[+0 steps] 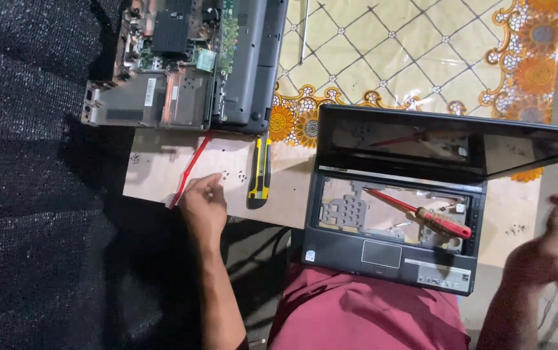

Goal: Disassembling a laptop screen bezel and using a screwdriver to repair internal components.

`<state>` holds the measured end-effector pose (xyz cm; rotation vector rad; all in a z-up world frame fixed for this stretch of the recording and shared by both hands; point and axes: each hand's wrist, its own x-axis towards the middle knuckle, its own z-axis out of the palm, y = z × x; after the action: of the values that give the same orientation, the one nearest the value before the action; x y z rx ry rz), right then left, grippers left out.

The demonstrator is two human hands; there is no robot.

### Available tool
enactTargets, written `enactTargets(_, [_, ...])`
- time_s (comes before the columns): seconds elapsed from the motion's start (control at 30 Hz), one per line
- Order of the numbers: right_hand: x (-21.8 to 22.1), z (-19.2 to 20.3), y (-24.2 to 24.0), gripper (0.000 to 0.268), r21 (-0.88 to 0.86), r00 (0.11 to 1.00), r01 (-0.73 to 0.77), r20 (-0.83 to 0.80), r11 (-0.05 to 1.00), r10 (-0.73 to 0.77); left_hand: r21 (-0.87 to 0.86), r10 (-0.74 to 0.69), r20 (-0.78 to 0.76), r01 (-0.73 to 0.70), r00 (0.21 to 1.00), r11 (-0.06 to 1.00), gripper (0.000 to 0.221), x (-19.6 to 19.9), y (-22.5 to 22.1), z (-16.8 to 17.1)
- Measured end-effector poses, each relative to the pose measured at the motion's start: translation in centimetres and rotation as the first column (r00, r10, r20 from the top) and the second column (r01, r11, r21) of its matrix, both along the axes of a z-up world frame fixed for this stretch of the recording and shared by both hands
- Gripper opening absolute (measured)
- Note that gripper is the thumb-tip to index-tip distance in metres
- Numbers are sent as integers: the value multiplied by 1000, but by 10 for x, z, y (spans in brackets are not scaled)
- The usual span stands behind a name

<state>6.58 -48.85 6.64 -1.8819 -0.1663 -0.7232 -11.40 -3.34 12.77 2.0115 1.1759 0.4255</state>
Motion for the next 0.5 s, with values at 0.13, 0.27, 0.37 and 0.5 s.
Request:
enactTargets(0.13, [-29, 31, 26, 3, -302, 958, -287, -89, 909, 273, 31, -126, 1, 126, 992, 992, 17, 0, -11, -8])
enactTargets(0.27, [-39, 46, 41, 11, -397, 918, -390, -239, 831, 317, 277, -281, 86, 248, 956, 928, 8, 4, -15, -26])
enactTargets(0.37, [-41, 54, 50, 23, -476, 881, -463, -341, 748, 329, 216, -225, 11, 217, 974, 952, 19, 5, -14, -31])
enactTargets(0.5, [-41, 46, 54, 33, -517, 873, -484, -335, 706, 353, 338, -247, 57, 214, 967, 916, 14, 2, -9, -52])
